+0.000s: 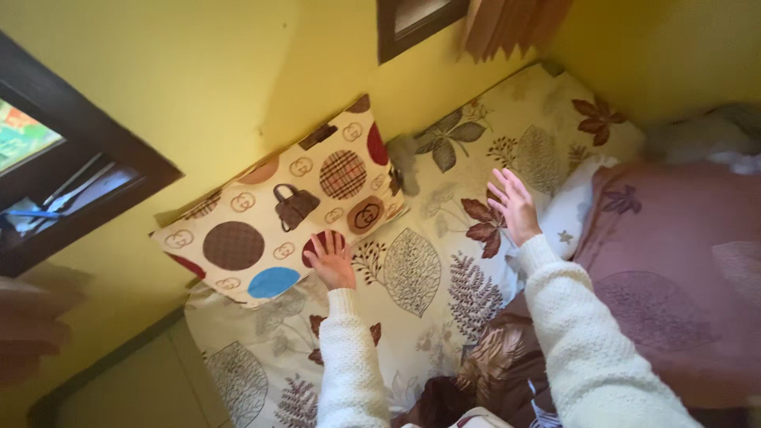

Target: The person lies on a bed and repeatedly picks up, fluffs, and repositions several decorative pillows. They handle a patterned pillow with circles and a handbag motif, a white pillow with gray polka dots, and a pink pillow with leaf patterns, placing them in different positions on the bed.

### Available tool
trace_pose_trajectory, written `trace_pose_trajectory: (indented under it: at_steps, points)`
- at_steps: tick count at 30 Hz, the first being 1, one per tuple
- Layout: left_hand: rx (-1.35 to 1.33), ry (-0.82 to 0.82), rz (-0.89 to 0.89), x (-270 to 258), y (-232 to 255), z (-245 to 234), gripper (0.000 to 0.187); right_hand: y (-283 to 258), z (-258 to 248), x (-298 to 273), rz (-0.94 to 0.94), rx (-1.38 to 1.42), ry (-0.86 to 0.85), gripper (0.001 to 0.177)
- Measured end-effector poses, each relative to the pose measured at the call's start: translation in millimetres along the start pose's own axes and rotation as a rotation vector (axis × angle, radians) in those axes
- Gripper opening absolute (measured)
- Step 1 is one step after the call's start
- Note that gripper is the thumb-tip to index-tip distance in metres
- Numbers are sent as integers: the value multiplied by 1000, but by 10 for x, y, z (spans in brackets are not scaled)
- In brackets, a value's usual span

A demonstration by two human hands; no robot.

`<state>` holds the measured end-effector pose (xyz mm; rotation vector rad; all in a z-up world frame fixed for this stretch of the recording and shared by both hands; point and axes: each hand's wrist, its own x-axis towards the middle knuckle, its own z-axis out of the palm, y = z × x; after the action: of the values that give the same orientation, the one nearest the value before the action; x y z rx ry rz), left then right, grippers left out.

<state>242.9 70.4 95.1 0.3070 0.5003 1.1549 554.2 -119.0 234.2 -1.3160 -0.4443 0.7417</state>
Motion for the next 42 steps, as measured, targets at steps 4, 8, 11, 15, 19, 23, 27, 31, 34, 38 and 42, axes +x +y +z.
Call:
trace_pose_trajectory:
  at_steps: [4, 8, 11, 15, 19, 23, 27, 31, 34, 38, 42]
  points:
    - [9, -63, -56, 7, -179, 349, 76, -113, -300, -32, -74, 54, 29, 58]
    - [93, -148, -81, -67, -413, 725, 73, -245, -685, -98, -99, 153, 57, 60]
    - [111, -161, -104, -193, -490, 1103, 70, -385, -975, -218, -147, 179, 68, 60]
    - [186, -297, -107, -433, -578, 1686, 68, -604, -1449, -398, -176, 219, 119, 60]
    - [260, -382, -129, -748, -880, 2318, 69, -862, -2007, -575, -241, 229, 174, 59]
    - [352, -453, -221, -1104, -1341, 2842, 71, -1092, -2683, -895, -284, 237, 253, 58]
    - [332, -512, -294, -1396, -1972, 3218, 71, -1287, -3397, -1242, -296, 221, 374, 57]
    - [301, -581, -406, -1661, -2664, 3531, 71, -1459, -4103, -1555, -350, 209, 417, 58]
    - [275, -619, -496, -1905, -3183, 3733, 69, -1548, -4547, -1797, -386, 198, 478, 60]
    - [255, -682, -592, -2224, -3802, 4003, 68, -1663, -5036, -2016, -418, 222, 528, 61]
    - [301, -741, -637, -2595, -4370, 4180, 69, -1722, -5494, -2260, -416, 222, 624, 61]
